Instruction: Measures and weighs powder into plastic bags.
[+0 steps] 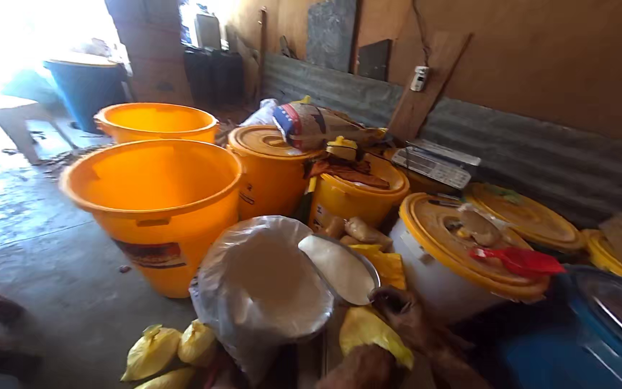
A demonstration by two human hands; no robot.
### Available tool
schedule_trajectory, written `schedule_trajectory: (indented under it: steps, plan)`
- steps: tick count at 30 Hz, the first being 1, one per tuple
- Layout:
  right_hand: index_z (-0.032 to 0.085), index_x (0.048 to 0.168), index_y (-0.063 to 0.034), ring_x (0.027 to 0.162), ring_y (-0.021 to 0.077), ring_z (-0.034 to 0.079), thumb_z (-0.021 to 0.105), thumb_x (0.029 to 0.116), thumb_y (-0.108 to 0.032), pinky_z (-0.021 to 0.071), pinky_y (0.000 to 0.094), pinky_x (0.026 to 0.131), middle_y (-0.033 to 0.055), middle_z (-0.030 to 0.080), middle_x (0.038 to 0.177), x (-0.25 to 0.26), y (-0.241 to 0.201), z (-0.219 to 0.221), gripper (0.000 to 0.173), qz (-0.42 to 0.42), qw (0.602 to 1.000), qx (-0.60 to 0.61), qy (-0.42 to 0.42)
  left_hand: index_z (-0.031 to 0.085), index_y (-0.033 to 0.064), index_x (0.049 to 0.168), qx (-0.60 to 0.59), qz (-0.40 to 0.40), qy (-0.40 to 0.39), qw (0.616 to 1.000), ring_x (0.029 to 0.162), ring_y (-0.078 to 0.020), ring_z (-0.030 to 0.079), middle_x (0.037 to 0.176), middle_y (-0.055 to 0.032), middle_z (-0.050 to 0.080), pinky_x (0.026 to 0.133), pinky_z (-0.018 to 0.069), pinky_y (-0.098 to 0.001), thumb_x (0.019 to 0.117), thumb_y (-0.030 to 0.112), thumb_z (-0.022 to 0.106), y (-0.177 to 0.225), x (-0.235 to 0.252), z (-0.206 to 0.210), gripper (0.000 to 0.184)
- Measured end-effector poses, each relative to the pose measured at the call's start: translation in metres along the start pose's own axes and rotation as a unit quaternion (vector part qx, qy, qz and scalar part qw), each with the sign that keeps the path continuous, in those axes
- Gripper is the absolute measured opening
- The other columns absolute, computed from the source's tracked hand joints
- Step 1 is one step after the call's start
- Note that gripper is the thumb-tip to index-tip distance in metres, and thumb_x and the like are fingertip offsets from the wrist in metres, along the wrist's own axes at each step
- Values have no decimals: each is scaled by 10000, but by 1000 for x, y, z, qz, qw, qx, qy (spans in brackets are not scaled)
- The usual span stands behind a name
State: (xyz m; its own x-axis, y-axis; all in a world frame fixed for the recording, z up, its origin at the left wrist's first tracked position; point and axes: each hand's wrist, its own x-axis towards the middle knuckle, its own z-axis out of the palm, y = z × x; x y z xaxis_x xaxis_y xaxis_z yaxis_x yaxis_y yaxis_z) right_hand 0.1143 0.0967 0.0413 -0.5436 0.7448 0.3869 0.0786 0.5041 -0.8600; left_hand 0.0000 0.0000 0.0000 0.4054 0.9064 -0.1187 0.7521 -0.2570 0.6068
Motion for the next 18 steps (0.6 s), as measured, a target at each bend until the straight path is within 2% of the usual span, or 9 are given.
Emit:
schedule_trajectory:
  steps: [2, 4, 7, 9, 12, 18]
  plan:
    - [743, 1038, -7, 764, 32, 671, 677, 924, -6, 584, 193, 711, 19, 745, 971, -20, -17, -29, 132, -11, 999, -17, 25, 731, 69, 1064, -18, -24, 6, 1000, 957, -389, 712, 981, -185, 726, 813, 556, -630, 1069, 390, 471, -3, 6, -15, 413]
    - [746, 1031, -15, 791, 32, 675, 680, 931, -21, 587, 191, 732, 10, 743, 971, -43, -32, -58, 120, -16, 998, -46, 41, 749, 75, 1054, -38, -35, 50, 997, 961, -361, 717, 976, -167, 738, 847, 556, -604, 1066, 361, 490, -5, 11, -27, 386]
    - [757, 1036, -42, 863, 50, 697, 673, 930, -35, 597, 208, 801, 6, 749, 987, -82, -50, -94, 136, -3, 995, -77, 66, 757, 87, 1126, -60, -32, 116, 991, 1012, -331, 719, 1051, -144, 752, 908, 558, -571, 966, 164, 602, -12, 16, -36, 236]
    - [762, 1032, -53, 851, 53, 697, 669, 932, -38, 600, 210, 783, 7, 748, 983, -110, -57, -112, 138, 4, 993, -93, 78, 729, 94, 1212, -65, -41, 122, 990, 1023, -332, 714, 1101, -147, 744, 908, 558, -572, 893, 74, 625, -12, 19, -41, 337]
    - [764, 1020, -71, 782, 57, 682, 677, 931, -61, 595, 208, 713, 8, 740, 948, -145, -64, -135, 125, 28, 991, -106, 77, 689, 125, 1307, -58, -41, 113, 991, 1032, -338, 711, 1154, -149, 731, 890, 558, -584, 825, 70, 657, -10, 22, -49, 486]
    - [783, 1001, -133, 834, 48, 674, 704, 907, -123, 582, 207, 750, -15, 725, 940, -174, -76, -158, 124, 134, 974, -179, 18, 589, 114, 1434, -47, -2, 64, 997, 1124, -335, 679, 1290, -159, 672, 934, 545, -576, 765, 71, 713, -4, 22, -65, 681]
